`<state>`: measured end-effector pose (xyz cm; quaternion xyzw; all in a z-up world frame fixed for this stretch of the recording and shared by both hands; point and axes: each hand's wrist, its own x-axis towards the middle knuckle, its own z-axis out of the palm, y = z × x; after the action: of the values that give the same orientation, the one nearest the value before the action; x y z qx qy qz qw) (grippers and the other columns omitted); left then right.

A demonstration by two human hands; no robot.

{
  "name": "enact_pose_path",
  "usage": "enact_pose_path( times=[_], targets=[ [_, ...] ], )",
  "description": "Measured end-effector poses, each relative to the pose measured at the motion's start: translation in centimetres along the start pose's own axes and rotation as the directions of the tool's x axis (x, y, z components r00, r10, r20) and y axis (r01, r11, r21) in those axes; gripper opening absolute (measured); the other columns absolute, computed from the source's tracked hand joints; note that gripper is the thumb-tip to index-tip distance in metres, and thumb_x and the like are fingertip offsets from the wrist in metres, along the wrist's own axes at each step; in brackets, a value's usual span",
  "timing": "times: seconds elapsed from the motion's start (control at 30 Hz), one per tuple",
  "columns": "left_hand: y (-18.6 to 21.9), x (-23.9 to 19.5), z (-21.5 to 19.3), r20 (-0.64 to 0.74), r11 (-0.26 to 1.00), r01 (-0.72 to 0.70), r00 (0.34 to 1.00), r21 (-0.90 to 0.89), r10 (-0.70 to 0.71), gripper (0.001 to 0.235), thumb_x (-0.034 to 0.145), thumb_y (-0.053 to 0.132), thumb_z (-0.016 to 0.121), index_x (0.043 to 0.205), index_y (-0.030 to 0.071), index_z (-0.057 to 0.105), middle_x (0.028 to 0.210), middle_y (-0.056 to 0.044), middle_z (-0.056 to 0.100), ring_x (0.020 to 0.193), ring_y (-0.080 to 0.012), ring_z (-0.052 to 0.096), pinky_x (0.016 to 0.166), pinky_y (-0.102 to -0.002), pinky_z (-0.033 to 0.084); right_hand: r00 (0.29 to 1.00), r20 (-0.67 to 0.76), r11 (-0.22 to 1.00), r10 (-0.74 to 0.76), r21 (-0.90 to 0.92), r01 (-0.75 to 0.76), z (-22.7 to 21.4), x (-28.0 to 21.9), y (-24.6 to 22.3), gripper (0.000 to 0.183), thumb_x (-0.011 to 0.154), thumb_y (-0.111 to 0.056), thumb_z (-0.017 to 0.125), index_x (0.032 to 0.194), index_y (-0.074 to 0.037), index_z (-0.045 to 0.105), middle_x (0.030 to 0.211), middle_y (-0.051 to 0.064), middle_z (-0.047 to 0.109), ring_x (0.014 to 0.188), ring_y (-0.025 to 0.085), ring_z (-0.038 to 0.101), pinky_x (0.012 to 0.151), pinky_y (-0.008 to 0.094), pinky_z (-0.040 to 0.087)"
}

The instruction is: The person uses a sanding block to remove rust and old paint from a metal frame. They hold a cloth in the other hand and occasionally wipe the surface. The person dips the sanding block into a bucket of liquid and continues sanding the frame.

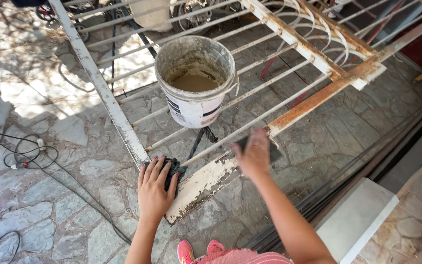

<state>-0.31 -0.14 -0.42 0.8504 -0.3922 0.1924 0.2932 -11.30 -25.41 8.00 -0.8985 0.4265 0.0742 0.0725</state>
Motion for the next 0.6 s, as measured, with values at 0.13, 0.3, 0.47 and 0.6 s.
enact_pose_path(
  times=[0.13,0.3,0.47,0.6],
  targets=[
    [0.2,0.0,-0.2,-0.040,1.000,0.007,0.999,-0.028,-0.008,0.038,0.098,0.035,0.063,0.127,0.012,0.071,0.142,-0.007,0.065,0.139,-0.0255,0.054,0.122,-0.047,0.033,0.953,0.112,0.946,-0.281,0.200,0.255,0.2,-6.5,-3.9,0.087,0.098,-0.048,0.045,0.153,0.001,-0.001,0.163,0.018,-0.004,0.150,0.029,-0.002,0.123,0.044,0.002],
    [0.1,0.3,-0.2,-0.052,0.998,0.023,0.998,-0.058,-0.026,0.036,0.096,0.034,0.065,0.125,0.013,0.072,0.141,-0.005,0.065,0.138,-0.0243,0.055,0.122,-0.046,0.033,0.994,-0.085,0.994,-0.075,0.079,0.082,0.6,-0.4,1.2,0.089,0.097,-0.057,0.038,0.153,0.003,0.004,0.162,0.023,-0.005,0.149,0.036,-0.001,0.123,0.048,0.003],
    [0.1,0.0,-0.2,-0.075,0.999,0.020,0.997,-0.041,-0.023,0.036,0.097,0.034,0.066,0.124,0.012,0.073,0.139,-0.006,0.067,0.137,-0.0248,0.057,0.122,-0.046,0.035,0.989,-0.094,0.955,-0.110,0.265,0.131,-0.5,-4.9,-5.7,0.101,0.091,-0.039,0.068,0.153,0.009,0.005,0.156,0.023,0.021,0.141,0.036,0.026,0.120,0.046,0.023],
    [0.2,0.1,-0.2,-0.068,0.998,0.024,0.997,-0.051,-0.027,0.037,0.097,0.035,0.065,0.124,0.011,0.073,0.139,-0.007,0.067,0.137,-0.0251,0.057,0.122,-0.046,0.034,0.943,0.163,0.956,-0.291,0.028,0.290,0.2,-6.7,-5.0,0.095,0.098,-0.067,0.025,0.152,0.002,-0.011,0.162,0.020,-0.018,0.149,0.030,-0.013,0.122,0.042,-0.007]
  ],
)
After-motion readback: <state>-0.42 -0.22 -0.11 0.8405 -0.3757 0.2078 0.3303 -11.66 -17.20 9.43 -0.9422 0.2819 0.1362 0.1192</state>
